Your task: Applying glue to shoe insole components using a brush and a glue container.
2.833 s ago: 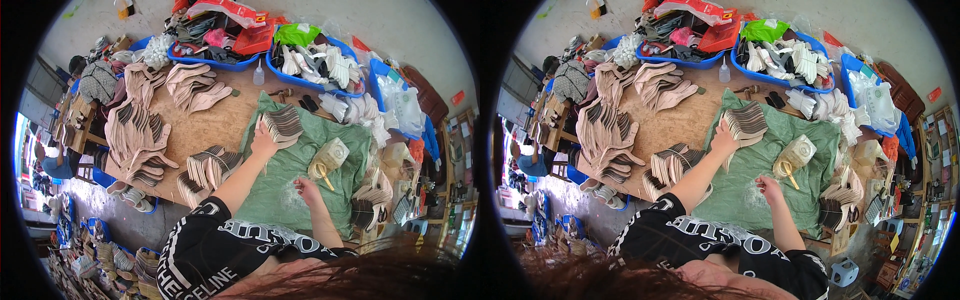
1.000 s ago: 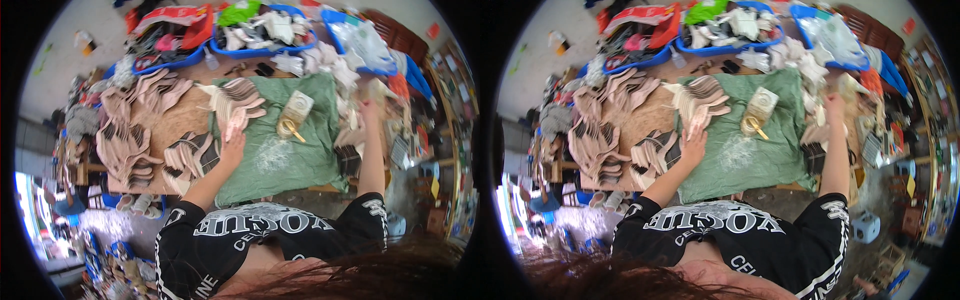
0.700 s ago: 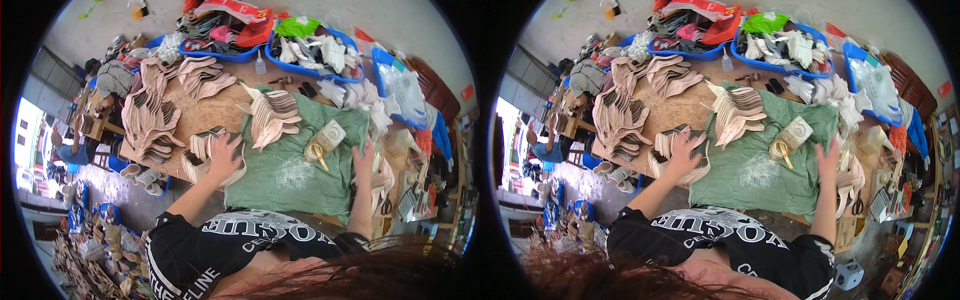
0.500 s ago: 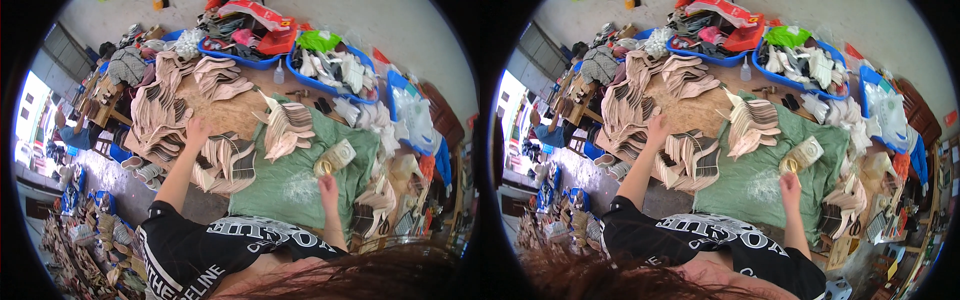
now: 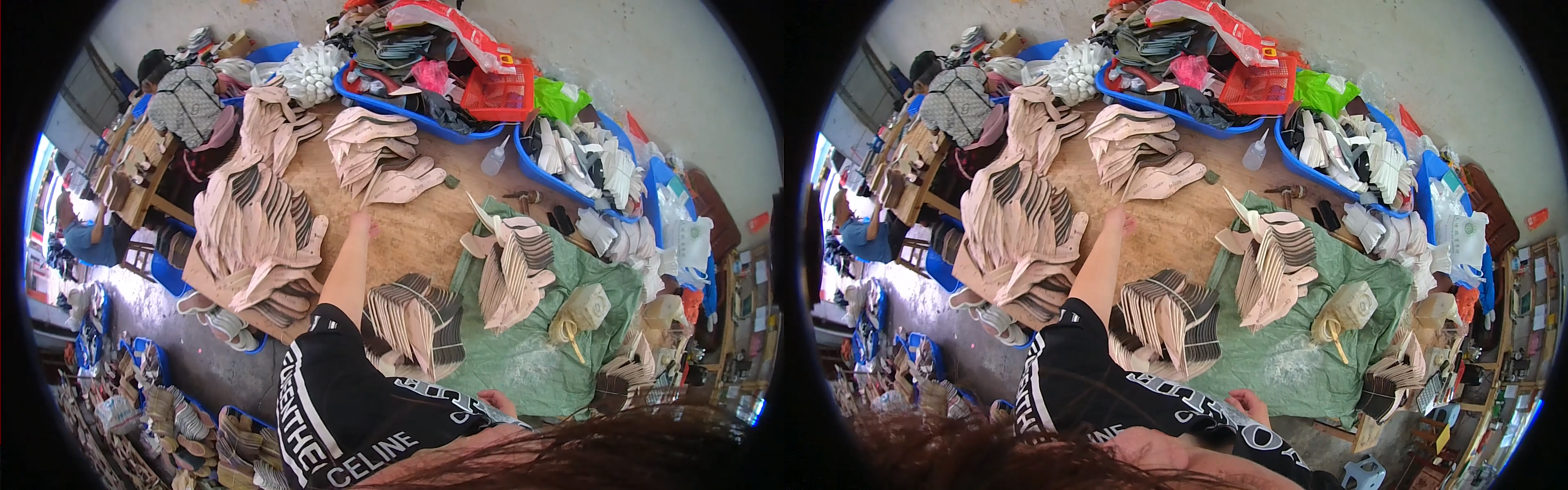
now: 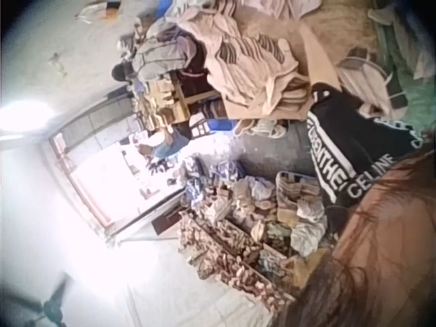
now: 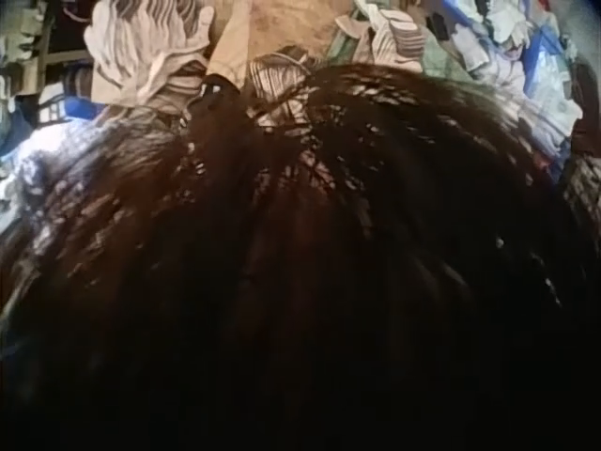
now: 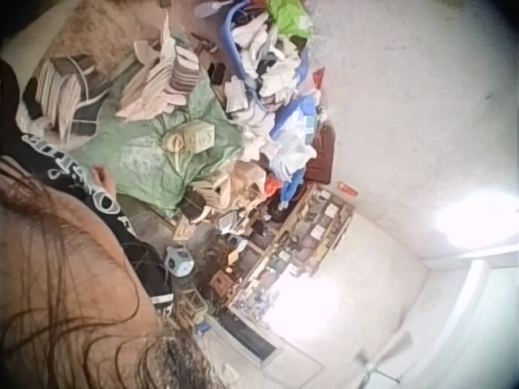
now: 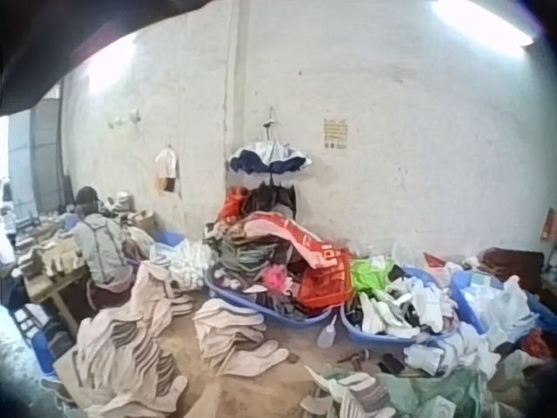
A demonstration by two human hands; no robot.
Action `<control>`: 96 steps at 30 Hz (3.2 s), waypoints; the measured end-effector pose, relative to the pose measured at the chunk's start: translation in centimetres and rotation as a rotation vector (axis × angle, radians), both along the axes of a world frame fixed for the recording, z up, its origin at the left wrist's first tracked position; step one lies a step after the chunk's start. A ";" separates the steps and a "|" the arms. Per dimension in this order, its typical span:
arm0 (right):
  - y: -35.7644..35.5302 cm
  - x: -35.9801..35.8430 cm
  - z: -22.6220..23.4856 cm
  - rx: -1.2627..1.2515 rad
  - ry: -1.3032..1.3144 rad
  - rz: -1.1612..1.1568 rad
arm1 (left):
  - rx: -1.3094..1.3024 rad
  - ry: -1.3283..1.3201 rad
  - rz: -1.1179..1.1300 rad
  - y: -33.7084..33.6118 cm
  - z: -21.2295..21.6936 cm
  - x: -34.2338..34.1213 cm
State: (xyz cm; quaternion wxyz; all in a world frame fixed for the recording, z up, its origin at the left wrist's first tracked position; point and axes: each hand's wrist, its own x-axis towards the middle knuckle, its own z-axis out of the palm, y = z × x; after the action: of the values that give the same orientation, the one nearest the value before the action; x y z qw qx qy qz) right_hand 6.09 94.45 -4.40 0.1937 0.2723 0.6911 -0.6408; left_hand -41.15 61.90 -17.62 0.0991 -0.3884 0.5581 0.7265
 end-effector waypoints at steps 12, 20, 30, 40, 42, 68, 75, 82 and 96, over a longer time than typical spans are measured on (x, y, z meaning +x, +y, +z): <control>-8.5 -4.4 6.4 0.302 -0.052 0.006 | 0.038 -0.002 0.300 -1.7 -3.7 -4.3; -10.0 -7.0 10.4 0.242 -0.320 0.010 | 0.234 0.084 0.614 -3.5 -6.3 -5.8; -6.3 -3.3 4.8 0.075 -0.138 0.171 | 0.569 0.173 0.345 -4.0 -5.8 -3.7; -5.1 -2.1 2.9 -0.013 -0.181 0.065 | 0.253 0.118 -0.169 -1.9 -1.8 -2.3; -5.1 -2.1 3.0 -0.034 -0.182 0.060 | 0.000 0.149 -0.163 -2.7 -3.8 -2.8; -4.4 -2.0 3.4 -0.053 -0.107 0.127 | -0.890 0.074 -0.390 -0.7 0.7 -0.8; -4.3 -1.8 2.7 0.013 -0.122 0.161 | -0.128 0.187 -0.632 -2.8 -0.9 -2.9; -4.2 -2.4 3.0 0.106 -0.138 0.156 | 0.360 0.309 -0.399 -0.7 1.8 -2.4; -3.4 -1.5 1.6 0.146 -0.131 0.169 | 0.308 0.534 -0.219 0.4 13.1 1.3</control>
State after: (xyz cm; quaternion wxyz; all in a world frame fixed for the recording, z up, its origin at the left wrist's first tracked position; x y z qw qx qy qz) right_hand 4.59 91.09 -2.82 0.2713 0.2674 0.7425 -0.5510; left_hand -39.83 62.35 -4.51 0.0843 -0.1025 0.4862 0.8637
